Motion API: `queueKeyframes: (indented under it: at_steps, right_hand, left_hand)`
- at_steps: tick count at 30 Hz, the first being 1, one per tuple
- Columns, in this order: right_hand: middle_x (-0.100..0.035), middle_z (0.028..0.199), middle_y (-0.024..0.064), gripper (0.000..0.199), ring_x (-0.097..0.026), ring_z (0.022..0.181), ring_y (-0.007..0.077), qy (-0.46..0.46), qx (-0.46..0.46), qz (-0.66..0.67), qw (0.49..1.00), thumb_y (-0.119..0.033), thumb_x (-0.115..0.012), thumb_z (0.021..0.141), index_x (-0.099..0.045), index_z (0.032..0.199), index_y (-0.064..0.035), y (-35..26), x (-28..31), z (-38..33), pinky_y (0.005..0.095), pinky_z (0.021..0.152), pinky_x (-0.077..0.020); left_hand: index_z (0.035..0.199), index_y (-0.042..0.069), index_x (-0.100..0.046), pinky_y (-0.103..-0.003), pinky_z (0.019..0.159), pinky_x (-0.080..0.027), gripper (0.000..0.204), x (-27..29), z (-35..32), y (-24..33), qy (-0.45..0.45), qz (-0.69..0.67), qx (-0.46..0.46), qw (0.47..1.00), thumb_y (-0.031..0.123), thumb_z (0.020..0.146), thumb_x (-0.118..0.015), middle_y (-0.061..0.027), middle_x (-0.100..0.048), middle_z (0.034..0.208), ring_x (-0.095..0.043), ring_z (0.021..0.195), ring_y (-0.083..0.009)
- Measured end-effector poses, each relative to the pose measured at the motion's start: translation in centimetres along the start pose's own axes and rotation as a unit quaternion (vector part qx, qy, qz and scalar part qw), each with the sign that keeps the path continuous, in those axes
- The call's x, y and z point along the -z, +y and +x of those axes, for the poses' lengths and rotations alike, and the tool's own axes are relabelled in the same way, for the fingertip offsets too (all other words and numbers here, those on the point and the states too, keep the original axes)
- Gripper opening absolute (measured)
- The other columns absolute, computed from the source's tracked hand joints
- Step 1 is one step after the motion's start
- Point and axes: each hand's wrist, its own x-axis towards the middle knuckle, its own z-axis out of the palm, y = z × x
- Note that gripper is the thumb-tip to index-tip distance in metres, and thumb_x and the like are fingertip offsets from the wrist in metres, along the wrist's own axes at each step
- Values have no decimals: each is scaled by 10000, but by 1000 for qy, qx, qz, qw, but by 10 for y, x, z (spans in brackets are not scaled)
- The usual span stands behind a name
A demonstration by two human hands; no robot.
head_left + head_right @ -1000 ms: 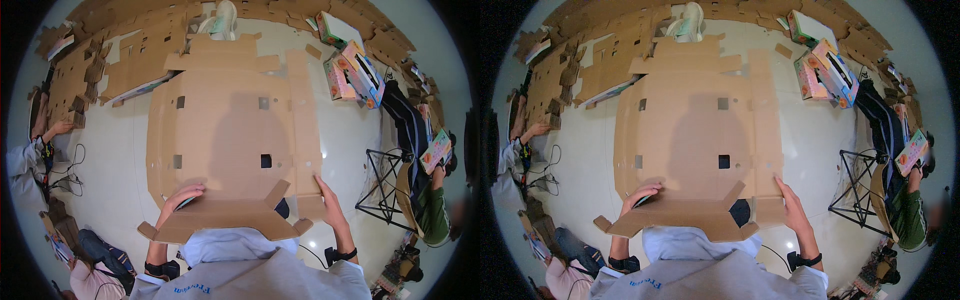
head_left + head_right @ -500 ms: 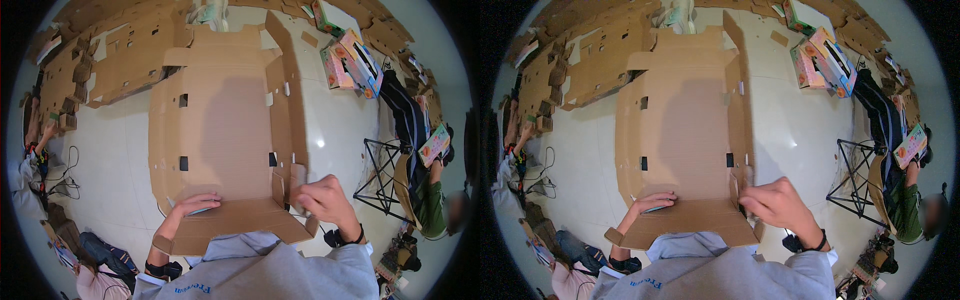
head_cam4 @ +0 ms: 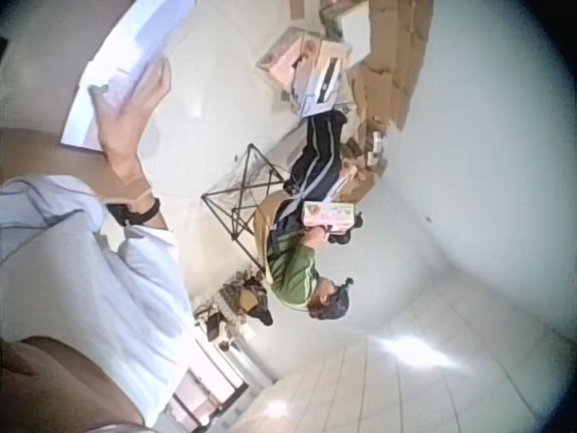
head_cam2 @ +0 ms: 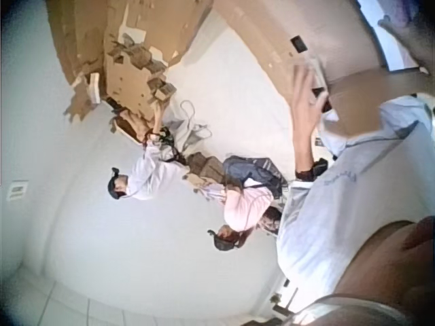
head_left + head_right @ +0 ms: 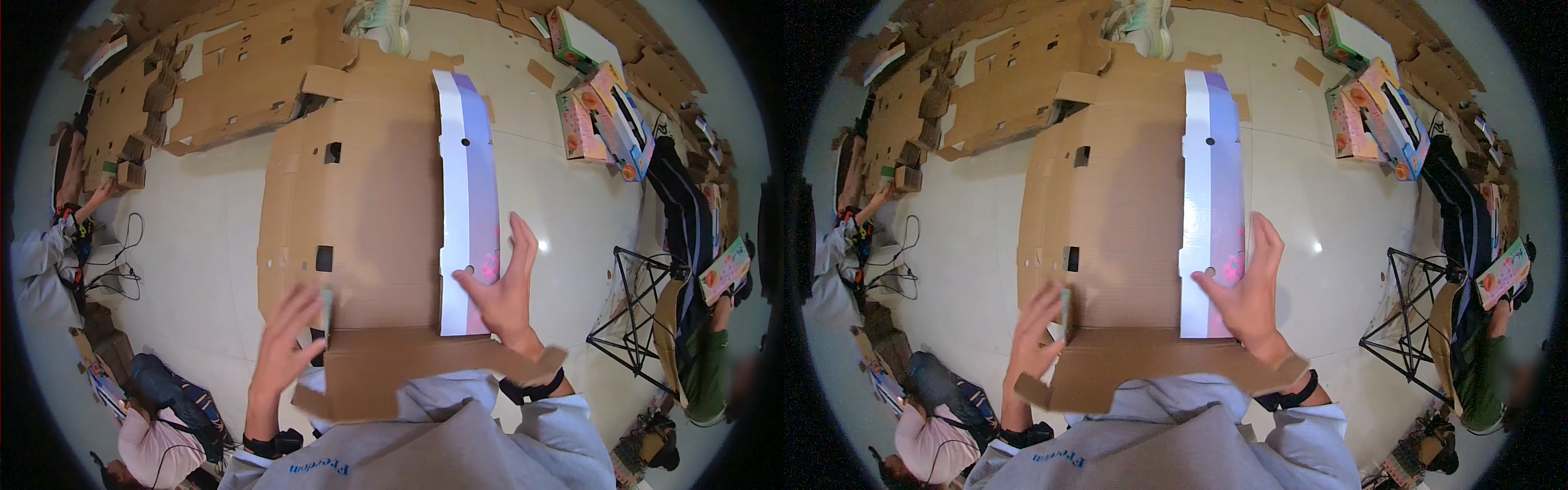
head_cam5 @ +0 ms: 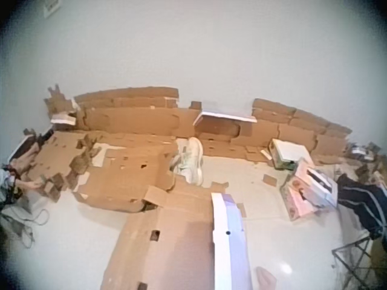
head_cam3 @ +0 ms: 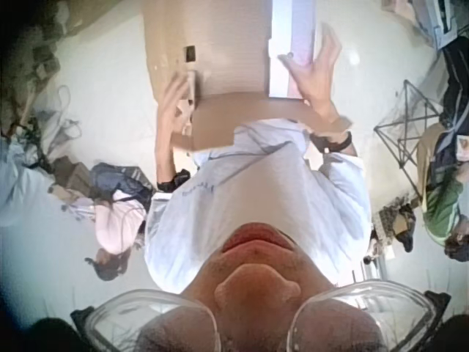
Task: Assembling colorful cardboard gift or product boxes by folding flaps.
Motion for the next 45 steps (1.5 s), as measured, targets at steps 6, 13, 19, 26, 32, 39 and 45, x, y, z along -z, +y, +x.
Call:
queueKeyframes:
  at_steps: [6, 13, 19, 26, 32, 39, 45]
  right_hand:
    - [-626, 1398, 110, 765, -591, 1315, 230, -218, -340, 421, 812, -99, -795, 928, -426, 1590, 4, 33, 14, -18, 384, 1164, -444]
    - [-623, 1370, 108, 727, -597, 1280, 207, -105, -357, 446, 814, -64, -731, 936, -412, 1588, -22, 25, 43, -69, 388, 1123, -469]
    - [-592, 1296, 130, 854, -611, 1198, 230, -61, -278, 367, 886, -74, -771, 874, -318, 1597, -52, 19, 56, -88, 409, 1072, -496]
    - [-557, 1401, 135, 832, -596, 1254, 230, -151, -226, 380, 884, -5, -760, 875, -343, 1593, -50, -3, 24, -36, 396, 1110, -477]
    - [-552, 1461, 132, 856, -525, 1381, 222, -239, -279, 423, 828, 13, -744, 858, -355, 1620, -12, -14, -10, -21, 398, 1199, -397]
    - [-497, 1589, 165, 920, -459, 1504, 260, -256, -165, 366, 879, -9, -817, 876, -335, 1660, -36, -1, -16, -20, 411, 1276, -318]
    - [-530, 1564, 162, 902, -515, 1451, 250, -247, -183, 358, 882, -66, -841, 883, -364, 1647, -22, 9, -12, -14, 412, 1237, -377]
  left_hand:
    - [1551, 12, -532, -464, 1259, -373, 557, 1, -42, -124, 133, 57, 231, 962, 43, 1002, -621, -224, -558, 1565, -503, 1463, -414]
    - [1640, 22, -430, -391, 1231, -386, 805, 15, -64, -95, 15, -299, 263, 917, 100, 918, -778, -147, -580, 1535, -523, 1448, -271]
    - [1582, 3, -494, -392, 1208, -415, 812, 46, -50, -22, 128, -296, 242, 915, 111, 856, -839, -131, -593, 1524, -564, 1402, -249]
    - [1532, -14, -541, -461, 1114, -463, 732, 66, -65, 12, 250, 100, -60, 961, 72, 849, -790, -273, -645, 1393, -634, 1267, -415]
    - [1318, 190, -694, -340, 510, -407, 584, 87, -66, 50, 151, 203, -95, 963, 171, 758, -858, -65, -417, 771, -469, 570, -235]
    - [1160, 231, -768, -350, 571, -452, 393, 41, 5, 95, -61, 236, -169, 955, 441, 839, -854, -51, -451, 832, -561, 720, -232]
    - [1215, 170, -728, -354, 797, -537, 403, 16, 56, 110, -172, 295, -216, 915, 406, 893, -788, -53, -502, 997, -579, 929, -209]
